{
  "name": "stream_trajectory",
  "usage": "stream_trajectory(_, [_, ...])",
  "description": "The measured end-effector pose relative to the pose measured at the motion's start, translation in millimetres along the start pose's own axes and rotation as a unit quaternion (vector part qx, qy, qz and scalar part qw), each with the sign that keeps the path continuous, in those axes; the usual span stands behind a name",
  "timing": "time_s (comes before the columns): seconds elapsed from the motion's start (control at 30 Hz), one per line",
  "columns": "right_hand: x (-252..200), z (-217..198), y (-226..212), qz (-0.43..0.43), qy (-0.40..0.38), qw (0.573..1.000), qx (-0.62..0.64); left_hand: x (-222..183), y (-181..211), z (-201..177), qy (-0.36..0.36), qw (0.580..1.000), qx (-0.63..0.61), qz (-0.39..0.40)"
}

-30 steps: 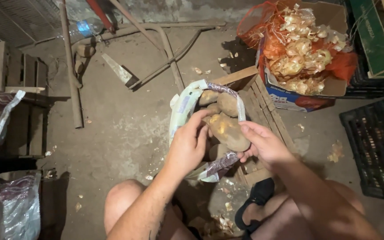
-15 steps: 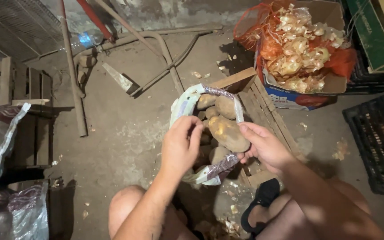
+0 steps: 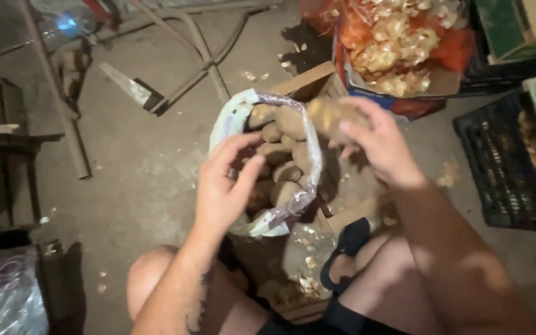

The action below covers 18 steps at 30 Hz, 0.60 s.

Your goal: Sorting and inspecting potatoes from a white sack into a wooden crate in a storage area.

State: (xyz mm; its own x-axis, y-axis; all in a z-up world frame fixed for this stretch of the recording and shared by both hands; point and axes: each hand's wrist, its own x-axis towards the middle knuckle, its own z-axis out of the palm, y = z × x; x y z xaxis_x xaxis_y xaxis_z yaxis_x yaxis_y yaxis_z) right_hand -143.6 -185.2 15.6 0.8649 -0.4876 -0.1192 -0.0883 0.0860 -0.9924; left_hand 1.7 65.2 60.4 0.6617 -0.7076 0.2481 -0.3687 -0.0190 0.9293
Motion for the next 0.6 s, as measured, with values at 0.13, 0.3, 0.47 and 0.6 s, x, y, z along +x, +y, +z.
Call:
stream_trajectory(0.13, [40,-43,70,0.142,0.102,0.849,-0.499,0,-25,-3,-0.030,0.994,0.100,0.024])
stream_trajectory(0.3, [33,-45,155,0.277,-0.076,0.819,-0.496,2,-22,-5,-0.072,0.982,0.171,0.035])
stream_trajectory(0.47, [32,-31,154,0.269,-0.040,0.815,-0.512,5,-21,-8,-0.073,0.977,0.200,-0.002])
stream_trajectory(0.6, [32,-8,95,0.163,0.055,0.872,-0.457,9,-28,-7,-0.112,0.964,0.237,-0.046])
